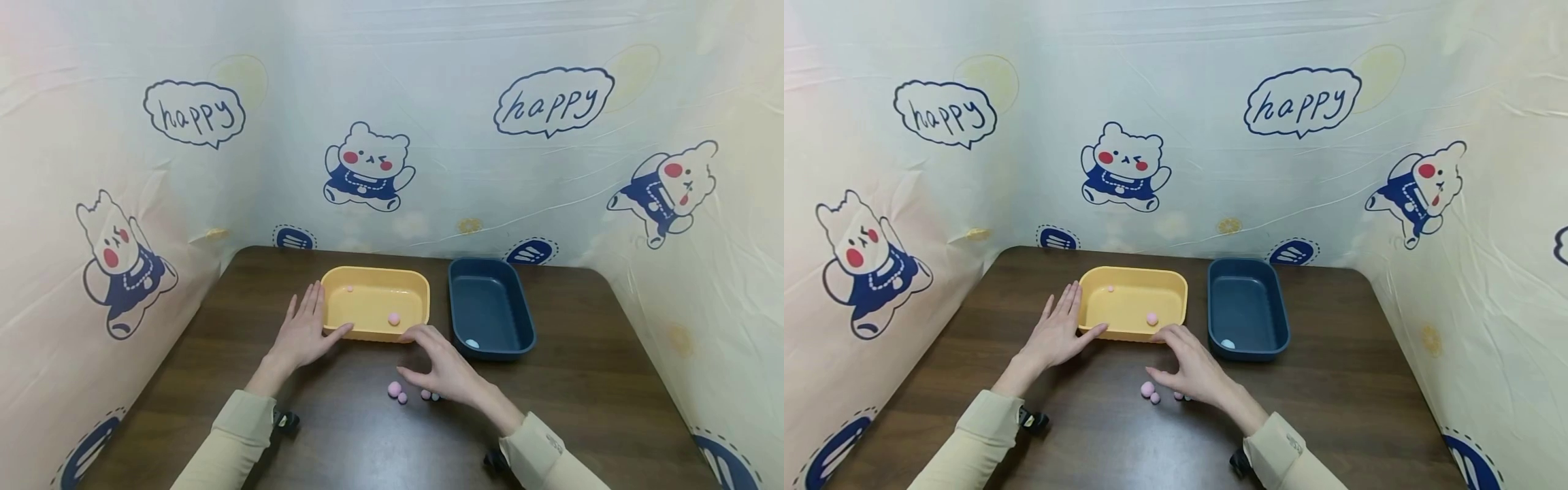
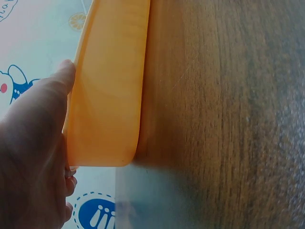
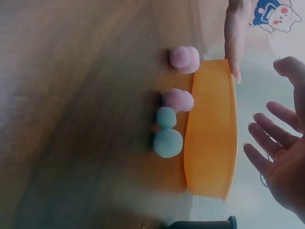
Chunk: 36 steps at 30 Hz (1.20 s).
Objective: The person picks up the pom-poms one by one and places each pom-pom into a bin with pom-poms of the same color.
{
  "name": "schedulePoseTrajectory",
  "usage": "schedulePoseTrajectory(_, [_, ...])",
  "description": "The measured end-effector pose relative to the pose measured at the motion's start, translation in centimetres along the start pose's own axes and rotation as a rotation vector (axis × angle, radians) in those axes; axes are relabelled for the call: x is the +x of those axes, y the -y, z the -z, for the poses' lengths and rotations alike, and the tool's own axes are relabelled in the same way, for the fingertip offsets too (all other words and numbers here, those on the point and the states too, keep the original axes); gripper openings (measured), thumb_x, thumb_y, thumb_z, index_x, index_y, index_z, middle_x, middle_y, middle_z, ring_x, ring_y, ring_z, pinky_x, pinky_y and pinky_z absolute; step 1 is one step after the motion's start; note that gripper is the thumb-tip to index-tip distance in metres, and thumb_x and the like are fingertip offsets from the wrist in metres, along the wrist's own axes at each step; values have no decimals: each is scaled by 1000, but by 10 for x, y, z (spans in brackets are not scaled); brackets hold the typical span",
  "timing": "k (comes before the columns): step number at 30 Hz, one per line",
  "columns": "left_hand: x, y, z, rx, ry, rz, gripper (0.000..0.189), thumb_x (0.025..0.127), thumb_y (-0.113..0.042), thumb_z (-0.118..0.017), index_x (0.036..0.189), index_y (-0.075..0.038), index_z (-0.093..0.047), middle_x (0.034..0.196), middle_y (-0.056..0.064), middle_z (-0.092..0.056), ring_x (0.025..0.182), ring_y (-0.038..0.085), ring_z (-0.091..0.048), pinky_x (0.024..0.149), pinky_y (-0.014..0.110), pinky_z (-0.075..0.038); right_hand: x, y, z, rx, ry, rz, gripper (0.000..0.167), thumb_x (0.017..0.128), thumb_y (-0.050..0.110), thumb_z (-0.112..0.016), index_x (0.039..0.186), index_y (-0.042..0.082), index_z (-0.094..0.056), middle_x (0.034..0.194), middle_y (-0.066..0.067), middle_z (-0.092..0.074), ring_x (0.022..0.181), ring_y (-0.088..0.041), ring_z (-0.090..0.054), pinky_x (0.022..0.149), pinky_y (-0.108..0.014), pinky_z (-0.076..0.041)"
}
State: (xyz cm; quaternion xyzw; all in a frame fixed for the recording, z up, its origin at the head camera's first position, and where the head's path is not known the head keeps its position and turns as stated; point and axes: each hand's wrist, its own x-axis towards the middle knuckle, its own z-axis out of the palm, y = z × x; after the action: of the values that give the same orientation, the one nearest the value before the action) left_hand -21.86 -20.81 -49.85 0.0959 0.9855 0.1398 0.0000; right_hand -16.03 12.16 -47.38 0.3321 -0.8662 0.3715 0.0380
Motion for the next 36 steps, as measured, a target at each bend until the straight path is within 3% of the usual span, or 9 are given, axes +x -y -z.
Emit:
schedulePoseTrajectory(8, [0,-1,1,3,6,5,121,101,-82,-47,174,5,-7,185,23,-5,173,44,-13,140,67,-9,-11,0,-9,4,94,-33,58,95,37,-87,143,16,-63,145,5,-64,135,-14,-58,115,-45,-55])
schedulePoseTrajectory(15, [1,0,0,-3,5,2,121,101,-84,-45,174,4,-6,186,22,-3,173,44,-11,140,67,-8,-13,-4,-18,13,170,-29,64,94,36,-88,146,11,-61,145,1,-62,127,-18,-61,112,-43,-55])
schedulePoseTrajectory(22, [1,2,-1,-11,10,9,123,100,-86,-43,175,2,-4,186,20,-1,174,42,-7,140,65,-5,-15,-9,-29,-46,269,-54,73,92,50,-86,149,12,-60,147,0,-59,128,-15,-56,113,-45,-52])
schedulePoseTrajectory(27, [2,2,-2,-7,5,10,123,99,-88,-40,175,1,-5,186,20,-2,174,43,-7,140,66,-5,-15,-11,-37,-81,272,-35,65,93,43,-86,144,12,-62,143,-1,-60,132,-16,-56,113,-45,-51])
schedulePoseTrajectory(36, [2,1,-2,-3,4,8,123,99,-89,-40,175,1,-6,186,21,-4,173,44,-10,140,66,-7,-11,-13,-44,-126,265,-13,46,96,35,-84,134,14,-68,132,0,-66,123,-15,-59,109,-41,-53])
